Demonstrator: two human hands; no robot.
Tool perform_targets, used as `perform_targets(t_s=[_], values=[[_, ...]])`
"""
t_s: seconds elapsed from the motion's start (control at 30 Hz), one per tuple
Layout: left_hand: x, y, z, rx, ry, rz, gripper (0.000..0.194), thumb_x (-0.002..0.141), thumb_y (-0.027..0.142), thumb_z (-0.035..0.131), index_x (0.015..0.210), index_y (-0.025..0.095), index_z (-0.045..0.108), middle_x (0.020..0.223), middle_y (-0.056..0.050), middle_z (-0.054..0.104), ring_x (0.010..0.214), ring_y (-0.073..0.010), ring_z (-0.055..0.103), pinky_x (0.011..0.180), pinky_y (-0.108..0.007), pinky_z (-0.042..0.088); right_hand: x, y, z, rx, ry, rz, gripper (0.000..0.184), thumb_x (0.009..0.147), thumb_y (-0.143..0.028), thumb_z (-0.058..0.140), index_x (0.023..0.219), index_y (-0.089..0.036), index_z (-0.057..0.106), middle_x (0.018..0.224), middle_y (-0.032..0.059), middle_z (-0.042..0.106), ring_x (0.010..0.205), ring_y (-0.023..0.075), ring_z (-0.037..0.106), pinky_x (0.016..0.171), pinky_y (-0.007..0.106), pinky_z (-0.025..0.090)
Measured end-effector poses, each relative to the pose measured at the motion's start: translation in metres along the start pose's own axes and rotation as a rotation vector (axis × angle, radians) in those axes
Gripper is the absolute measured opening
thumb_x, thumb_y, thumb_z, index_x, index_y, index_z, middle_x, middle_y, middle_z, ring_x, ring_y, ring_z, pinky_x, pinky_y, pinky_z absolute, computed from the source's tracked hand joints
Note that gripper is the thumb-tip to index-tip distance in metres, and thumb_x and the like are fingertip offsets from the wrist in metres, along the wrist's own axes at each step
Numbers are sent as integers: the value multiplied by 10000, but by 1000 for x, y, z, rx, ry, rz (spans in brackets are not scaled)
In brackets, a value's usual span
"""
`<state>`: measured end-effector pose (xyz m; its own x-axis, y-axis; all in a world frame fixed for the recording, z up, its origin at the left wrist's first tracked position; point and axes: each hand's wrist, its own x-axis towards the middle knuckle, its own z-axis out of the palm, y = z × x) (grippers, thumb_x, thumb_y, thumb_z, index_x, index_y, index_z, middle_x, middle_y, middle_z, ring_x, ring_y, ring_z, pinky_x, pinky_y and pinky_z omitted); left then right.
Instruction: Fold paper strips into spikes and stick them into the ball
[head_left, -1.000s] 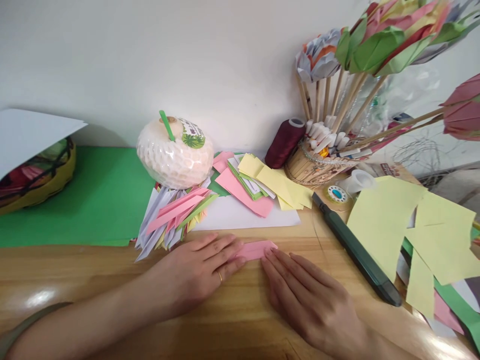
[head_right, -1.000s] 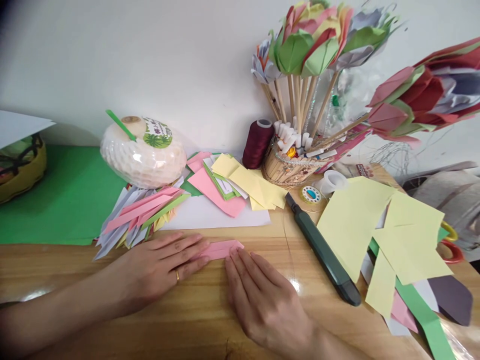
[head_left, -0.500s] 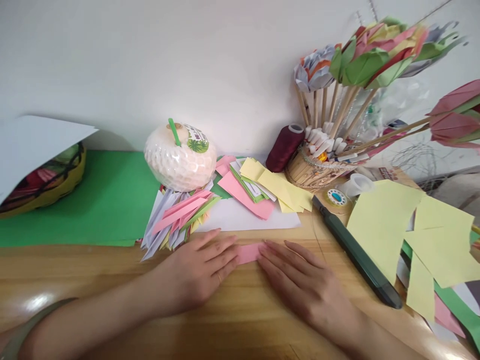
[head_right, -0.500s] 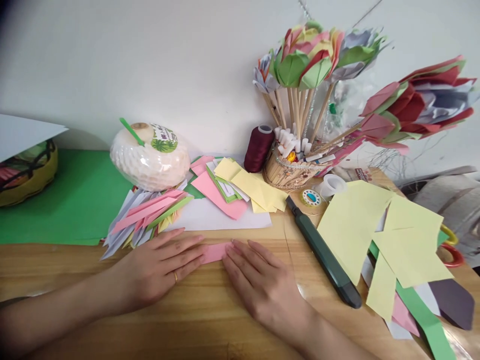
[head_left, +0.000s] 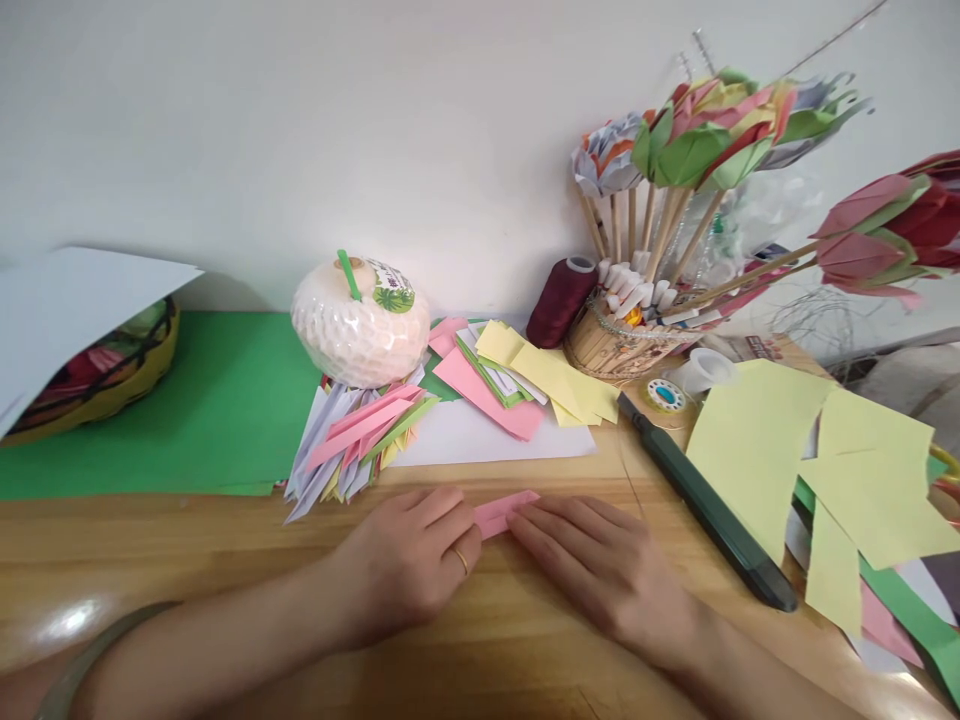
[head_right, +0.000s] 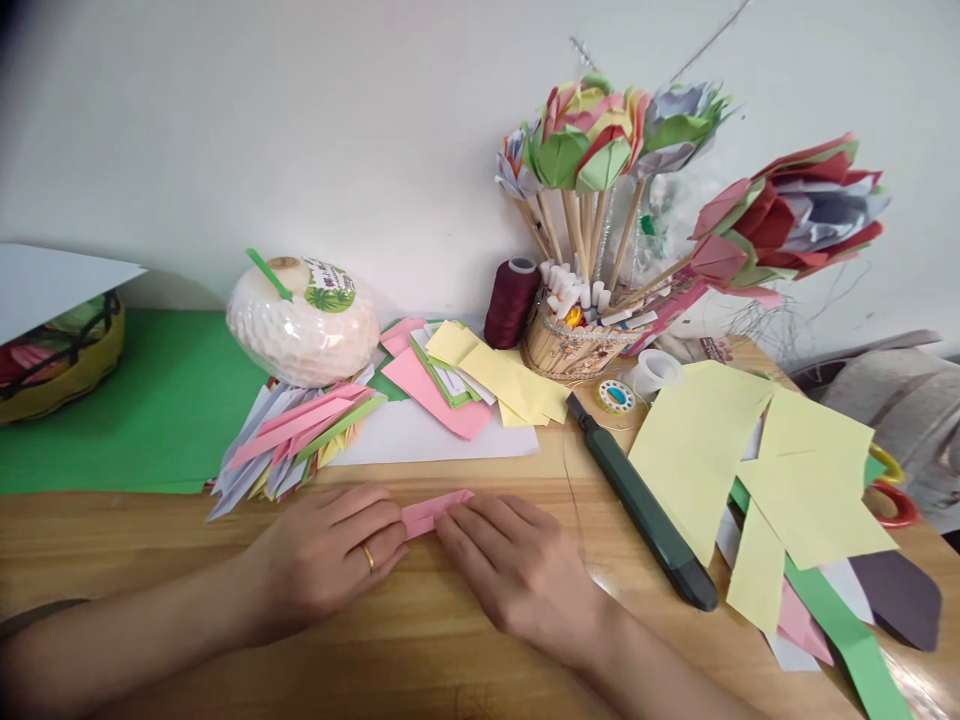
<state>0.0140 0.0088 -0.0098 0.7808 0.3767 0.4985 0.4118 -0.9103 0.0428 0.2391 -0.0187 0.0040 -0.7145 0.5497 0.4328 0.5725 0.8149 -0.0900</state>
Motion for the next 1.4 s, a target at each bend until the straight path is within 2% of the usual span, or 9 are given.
perform_targets(t_s=[0.13,0.23,0.43,0.77,0.87,1.03,1.13,1.23,1.4], values=[[3,1,-4,-166,-23,-244,264,901,139,443,713,142,628,646,-32,581,662,-166,512,599,-292,453,6,5,8,214,21,217,206,933,-145,450,1080,-136,595,898,74,687,810,185,609,686,302,520],[7,-1,-9,-288,-119,-466,230,881,189,488,700,171,628,658,-16,595,685,-171,520,602,-289,429,9,7,11,335,-5,385,161,928,-160,475,1020,-176,605,858,53,651,791,174,586,685,294,507],[10,-6,-12,-307,-300,-737,77,766,139,570,722,195,601,649,19,594,659,-169,540,586,-270,412,11,6,12,338,-75,533,140,914,-166,480,901,-200,615,852,43,582,736,155,576,650,266,506],[7,-5,-7,-294,-307,-582,68,842,153,520,818,186,574,868,-13,568,817,-194,521,698,-323,421,13,4,11,221,-96,462,35,871,-168,566,837,-177,562,864,60,578,805,211,538,665,328,492],[7,-5,-6,-310,-289,-530,59,858,177,529,819,181,572,886,-18,568,821,-192,509,701,-322,416,13,4,10,196,-89,455,85,845,-152,600,800,-181,534,873,58,581,807,215,525,664,335,476],[6,-6,-6,-405,-257,-547,95,840,195,591,756,170,553,797,-3,595,784,-179,521,679,-297,410,12,2,9,368,-45,465,128,868,-123,541,769,-190,498,792,32,575,739,175,524,628,281,450],[6,-6,-6,-496,-232,-611,107,854,186,549,749,168,566,731,7,607,708,-154,551,643,-265,415,11,1,7,483,-46,485,54,904,-158,504,892,-182,551,786,28,593,708,152,546,609,249,451],[8,-4,-7,-575,-223,-652,96,855,195,549,775,168,594,710,23,644,652,-132,586,618,-236,418,11,-1,6,562,-22,433,128,925,-173,481,941,-181,607,816,43,615,744,146,571,640,238,460],[9,0,-5,-649,-88,-502,176,901,246,538,804,179,669,713,25,693,631,-111,615,598,-193,421,12,-7,9,559,43,378,118,908,-170,519,884,-169,635,758,34,623,691,135,569,606,230,445]])
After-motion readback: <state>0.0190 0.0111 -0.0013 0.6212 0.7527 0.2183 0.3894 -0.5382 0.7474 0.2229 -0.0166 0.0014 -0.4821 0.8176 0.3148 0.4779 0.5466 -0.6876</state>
